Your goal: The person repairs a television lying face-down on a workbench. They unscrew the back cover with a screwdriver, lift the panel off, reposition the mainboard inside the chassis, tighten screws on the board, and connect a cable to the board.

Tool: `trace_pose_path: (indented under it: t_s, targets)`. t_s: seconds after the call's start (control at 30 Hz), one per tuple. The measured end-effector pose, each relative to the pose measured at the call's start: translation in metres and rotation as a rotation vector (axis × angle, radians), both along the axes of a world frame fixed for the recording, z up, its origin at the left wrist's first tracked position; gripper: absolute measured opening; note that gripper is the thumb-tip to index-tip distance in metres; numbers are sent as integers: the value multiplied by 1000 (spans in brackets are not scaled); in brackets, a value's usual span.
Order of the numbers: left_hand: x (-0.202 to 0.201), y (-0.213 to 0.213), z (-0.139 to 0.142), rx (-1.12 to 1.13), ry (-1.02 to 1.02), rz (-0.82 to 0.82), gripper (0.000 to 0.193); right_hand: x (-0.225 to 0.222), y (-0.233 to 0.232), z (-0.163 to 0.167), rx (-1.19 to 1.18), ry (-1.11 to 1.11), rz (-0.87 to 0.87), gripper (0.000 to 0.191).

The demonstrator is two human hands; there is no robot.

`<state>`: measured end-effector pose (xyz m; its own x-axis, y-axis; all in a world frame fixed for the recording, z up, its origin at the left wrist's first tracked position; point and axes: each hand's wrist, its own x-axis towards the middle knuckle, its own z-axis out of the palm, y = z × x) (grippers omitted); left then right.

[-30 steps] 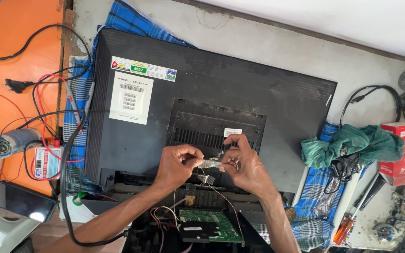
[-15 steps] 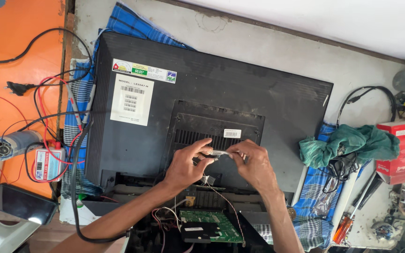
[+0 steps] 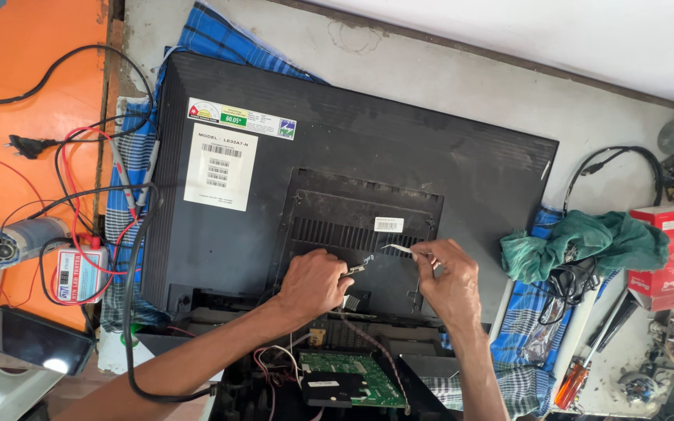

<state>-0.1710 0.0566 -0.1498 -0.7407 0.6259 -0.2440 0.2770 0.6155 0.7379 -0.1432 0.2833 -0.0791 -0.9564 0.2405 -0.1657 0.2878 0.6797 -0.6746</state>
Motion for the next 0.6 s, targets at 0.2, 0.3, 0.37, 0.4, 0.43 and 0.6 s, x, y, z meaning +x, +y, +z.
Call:
trace_pose_path:
  t_s: [0.2,0.3,0.37,0.4,0.43,0.6]
  targets:
    - [-6,-2,-7,162,-20,249,15,1,-6,-5,-5,-11,8,17]
    - [-15,-2,-6,166,33,389,20,-1,-12,-10,-29,1,23,15]
    - [-21,-1,-7,88,-64,438,21,-5,-19,-15,-59,34,51,14]
    - [-22,0,-8,85,-102,465,20,-7,-23,-17,-70,26,65,14]
    - [-23,2,-9,83,-143,492,19,-9,-27,-19,-79,18,79,15]
    - [-18,4,-12,80,-175,550,17,-19,-39,-20,-119,-48,240,42]
